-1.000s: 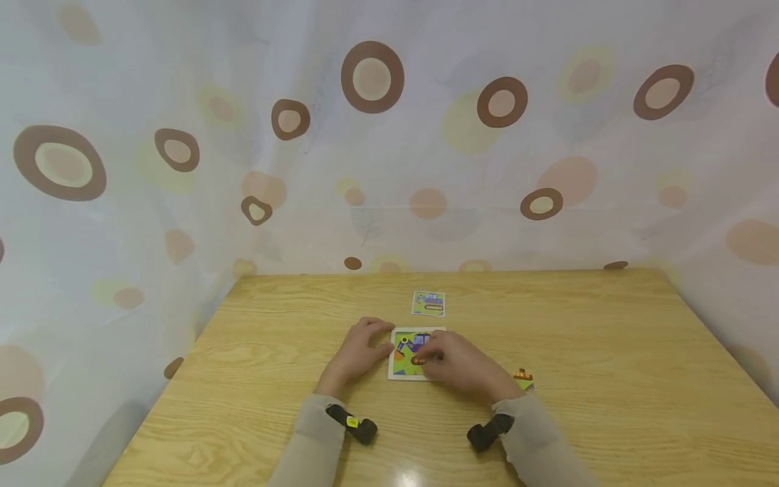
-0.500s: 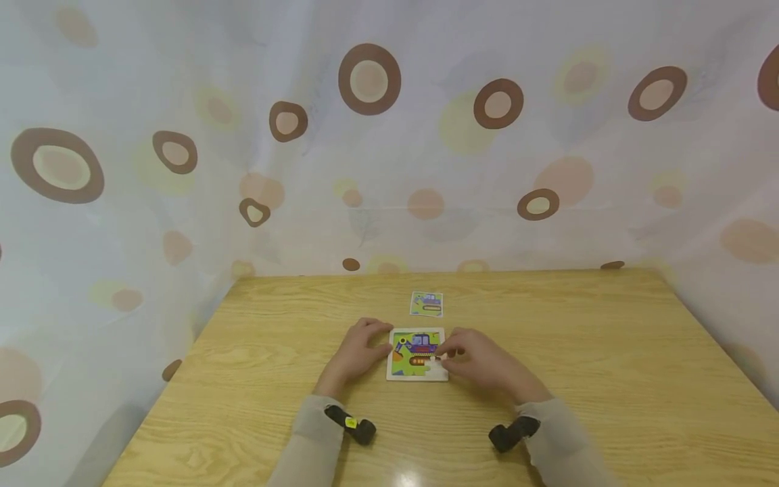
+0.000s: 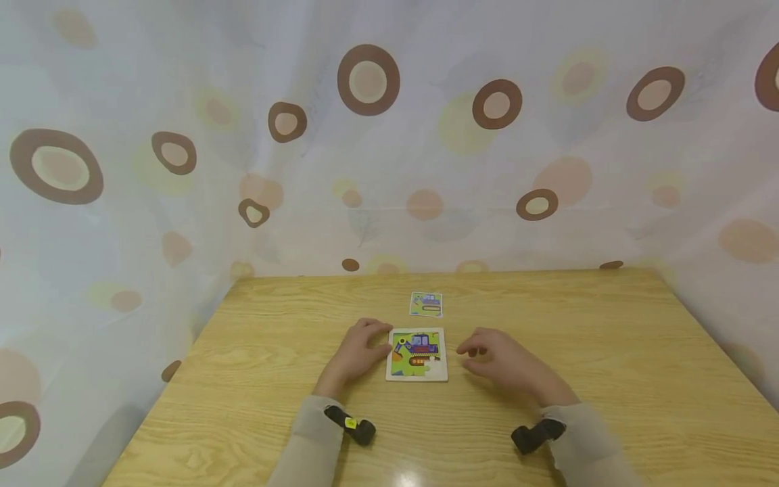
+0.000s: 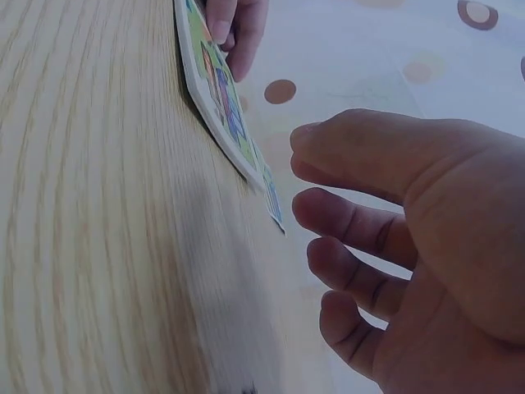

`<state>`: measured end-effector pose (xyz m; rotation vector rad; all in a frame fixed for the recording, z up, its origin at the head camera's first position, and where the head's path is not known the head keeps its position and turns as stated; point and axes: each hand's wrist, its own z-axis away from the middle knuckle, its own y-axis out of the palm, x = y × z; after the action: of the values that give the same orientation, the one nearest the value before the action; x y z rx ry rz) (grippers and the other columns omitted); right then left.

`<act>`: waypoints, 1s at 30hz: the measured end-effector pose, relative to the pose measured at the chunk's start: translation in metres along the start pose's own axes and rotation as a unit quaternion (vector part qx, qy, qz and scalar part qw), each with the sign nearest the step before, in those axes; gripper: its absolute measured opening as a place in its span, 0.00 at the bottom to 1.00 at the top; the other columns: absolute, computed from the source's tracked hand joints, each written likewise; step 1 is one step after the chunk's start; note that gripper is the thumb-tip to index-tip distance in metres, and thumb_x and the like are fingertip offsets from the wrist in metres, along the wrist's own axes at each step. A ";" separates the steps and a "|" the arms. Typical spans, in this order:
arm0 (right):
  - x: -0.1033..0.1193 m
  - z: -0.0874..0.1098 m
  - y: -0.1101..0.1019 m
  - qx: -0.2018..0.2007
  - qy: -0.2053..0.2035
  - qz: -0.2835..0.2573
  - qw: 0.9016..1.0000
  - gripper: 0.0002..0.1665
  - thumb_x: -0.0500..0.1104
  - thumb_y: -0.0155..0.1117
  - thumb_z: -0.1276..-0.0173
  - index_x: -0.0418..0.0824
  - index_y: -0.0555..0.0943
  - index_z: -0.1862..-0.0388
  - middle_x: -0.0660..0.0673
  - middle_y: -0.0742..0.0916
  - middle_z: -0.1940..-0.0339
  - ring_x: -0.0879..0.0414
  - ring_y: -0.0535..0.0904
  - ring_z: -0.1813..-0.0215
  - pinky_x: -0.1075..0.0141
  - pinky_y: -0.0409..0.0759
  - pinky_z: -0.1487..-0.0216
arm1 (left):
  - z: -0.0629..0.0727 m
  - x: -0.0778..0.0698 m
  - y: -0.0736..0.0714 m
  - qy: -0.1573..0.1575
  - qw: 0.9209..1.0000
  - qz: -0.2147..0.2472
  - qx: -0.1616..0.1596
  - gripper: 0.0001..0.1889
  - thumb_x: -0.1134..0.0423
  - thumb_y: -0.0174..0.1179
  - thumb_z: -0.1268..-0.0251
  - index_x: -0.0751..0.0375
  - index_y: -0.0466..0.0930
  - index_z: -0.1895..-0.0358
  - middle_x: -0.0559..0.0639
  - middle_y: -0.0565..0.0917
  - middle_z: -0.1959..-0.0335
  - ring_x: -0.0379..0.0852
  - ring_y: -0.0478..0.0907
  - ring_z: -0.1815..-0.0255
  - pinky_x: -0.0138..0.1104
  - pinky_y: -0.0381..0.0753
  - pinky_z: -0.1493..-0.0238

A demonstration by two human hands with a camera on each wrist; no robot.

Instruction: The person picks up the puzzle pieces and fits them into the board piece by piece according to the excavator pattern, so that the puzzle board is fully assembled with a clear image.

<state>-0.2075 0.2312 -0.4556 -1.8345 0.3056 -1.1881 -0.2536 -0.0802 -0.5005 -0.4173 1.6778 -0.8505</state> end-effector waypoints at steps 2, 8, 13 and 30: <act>-0.003 0.003 -0.001 -0.003 0.004 0.004 1.000 0.13 0.40 0.66 0.31 0.39 0.85 0.49 0.57 0.81 0.63 0.61 0.75 0.59 0.63 0.78 0.59 | 0.001 0.000 -0.001 0.003 1.000 0.003 -0.001 0.21 0.60 0.63 0.33 0.56 0.79 0.38 0.54 0.73 0.39 0.57 0.67 0.35 0.50 0.64 0.34; -0.007 0.011 -0.007 -0.006 0.004 0.013 1.000 0.14 0.43 0.66 0.30 0.39 0.85 0.49 0.57 0.82 0.61 0.61 0.76 0.58 0.62 0.79 0.59 | 0.001 0.000 -0.001 0.007 1.000 0.005 0.000 0.21 0.60 0.63 0.33 0.57 0.79 0.37 0.55 0.73 0.40 0.58 0.67 0.36 0.50 0.64 0.34; -0.010 0.019 -0.013 -0.005 -0.001 0.009 1.000 0.16 0.45 0.66 0.30 0.38 0.84 0.49 0.55 0.82 0.60 0.58 0.77 0.58 0.62 0.79 0.59 | 0.000 0.000 -0.001 0.008 1.000 0.007 0.000 0.21 0.60 0.63 0.33 0.56 0.79 0.37 0.54 0.73 0.39 0.58 0.67 0.35 0.51 0.64 0.34; -0.030 0.043 -0.025 0.003 0.011 0.010 1.000 0.20 0.47 0.67 0.31 0.38 0.82 0.44 0.50 0.81 0.55 0.55 0.76 0.55 0.60 0.79 0.57 | 0.001 -0.001 -0.002 0.006 1.000 0.010 -0.002 0.21 0.60 0.63 0.33 0.57 0.79 0.38 0.55 0.73 0.39 0.59 0.67 0.36 0.51 0.64 0.34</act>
<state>-0.1934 0.2873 -0.4596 -1.8096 0.3310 -1.1950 -0.2527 -0.0809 -0.4988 -0.3985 1.6925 -0.8365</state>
